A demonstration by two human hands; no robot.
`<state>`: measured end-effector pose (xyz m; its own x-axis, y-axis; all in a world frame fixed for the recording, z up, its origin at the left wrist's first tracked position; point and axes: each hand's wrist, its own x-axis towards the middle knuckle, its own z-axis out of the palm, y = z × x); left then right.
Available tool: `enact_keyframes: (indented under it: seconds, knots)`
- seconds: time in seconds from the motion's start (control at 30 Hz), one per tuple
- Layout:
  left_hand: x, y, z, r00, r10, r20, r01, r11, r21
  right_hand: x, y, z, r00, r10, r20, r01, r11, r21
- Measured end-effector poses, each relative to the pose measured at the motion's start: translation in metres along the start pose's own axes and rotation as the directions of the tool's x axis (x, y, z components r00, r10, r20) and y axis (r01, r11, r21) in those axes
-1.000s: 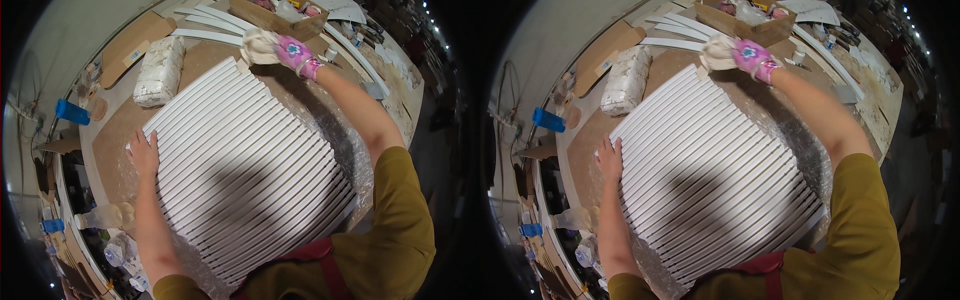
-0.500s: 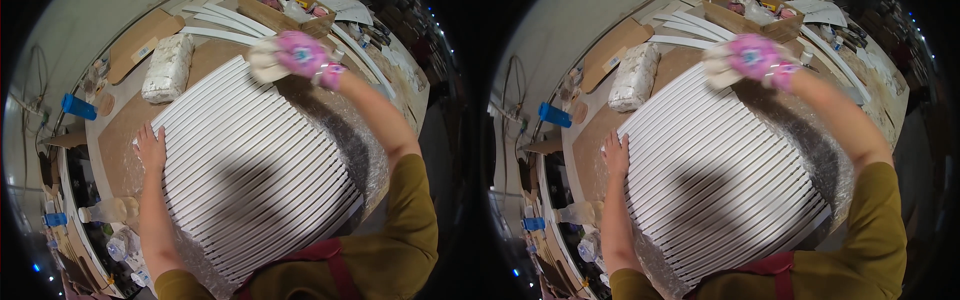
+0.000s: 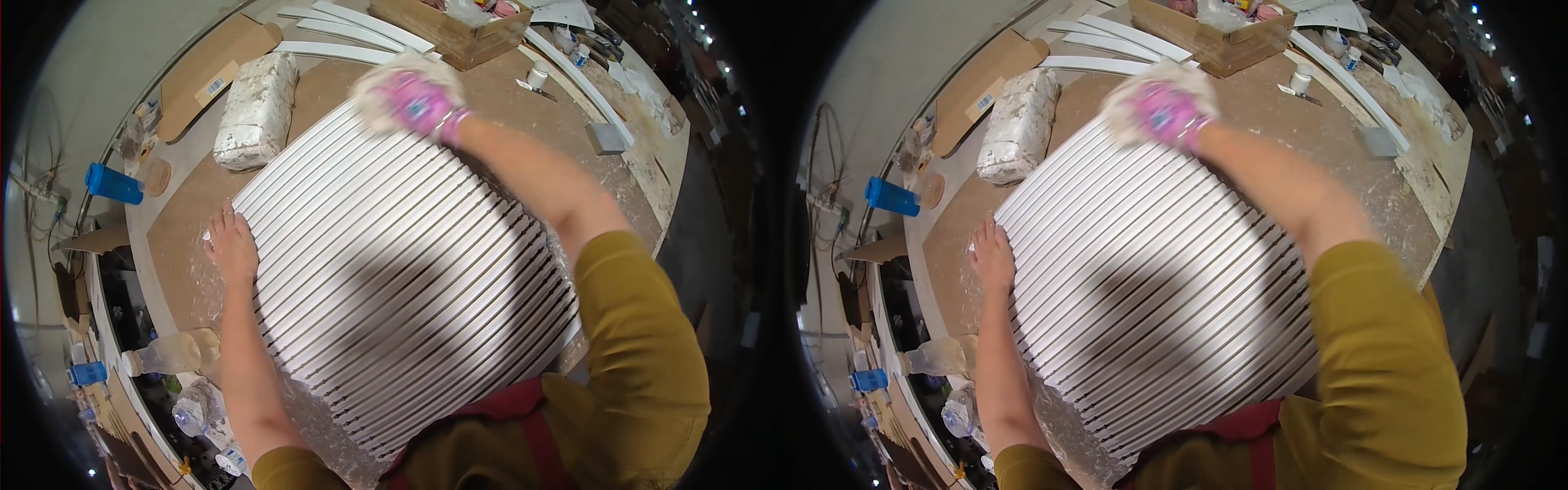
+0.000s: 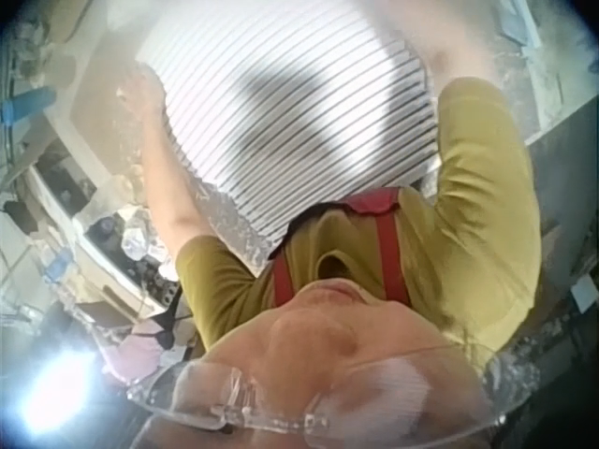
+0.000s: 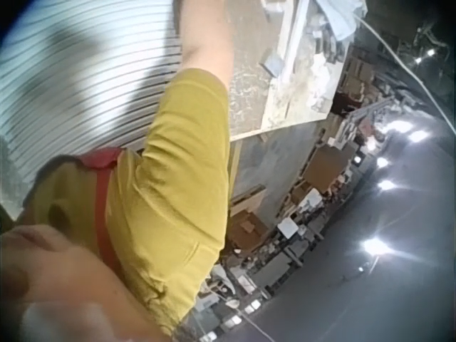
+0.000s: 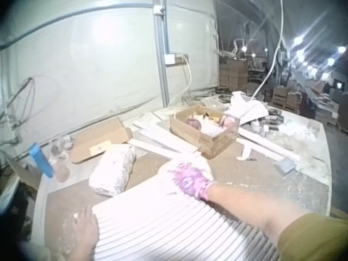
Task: The person wipes a series of white slats arranged on a table using a cloth, then separates a larger white board and wipes its surfaces and edges.
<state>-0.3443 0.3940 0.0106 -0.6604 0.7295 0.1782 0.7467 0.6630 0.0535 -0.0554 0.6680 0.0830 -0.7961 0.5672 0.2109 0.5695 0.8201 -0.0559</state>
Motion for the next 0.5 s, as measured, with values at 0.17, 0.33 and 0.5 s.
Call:
enact_keyframes:
  seconds: [0.17, 0.33, 0.5]
  knots:
    - [-0.007, -0.002, -0.019, 0.999, -0.016, 0.049, 0.019, 0.998, -0.058, -0.010, 0.020, -0.042, 0.987, 0.077, 0.138, -0.076, 0.997, -0.011]
    - [-0.050, 0.078, -0.020, 0.966, 0.238, 0.102, -0.219, 0.961, -0.166, -0.035, -0.021, 0.020, 0.973, -0.226, 0.049, 0.174, 0.854, 0.490]
    - [-0.055, 0.088, -0.025, 0.960, 0.246, 0.132, -0.215, 0.953, -0.212, -0.067, 0.036, 0.042, 0.957, -0.244, -0.156, 0.288, 0.754, 0.590]
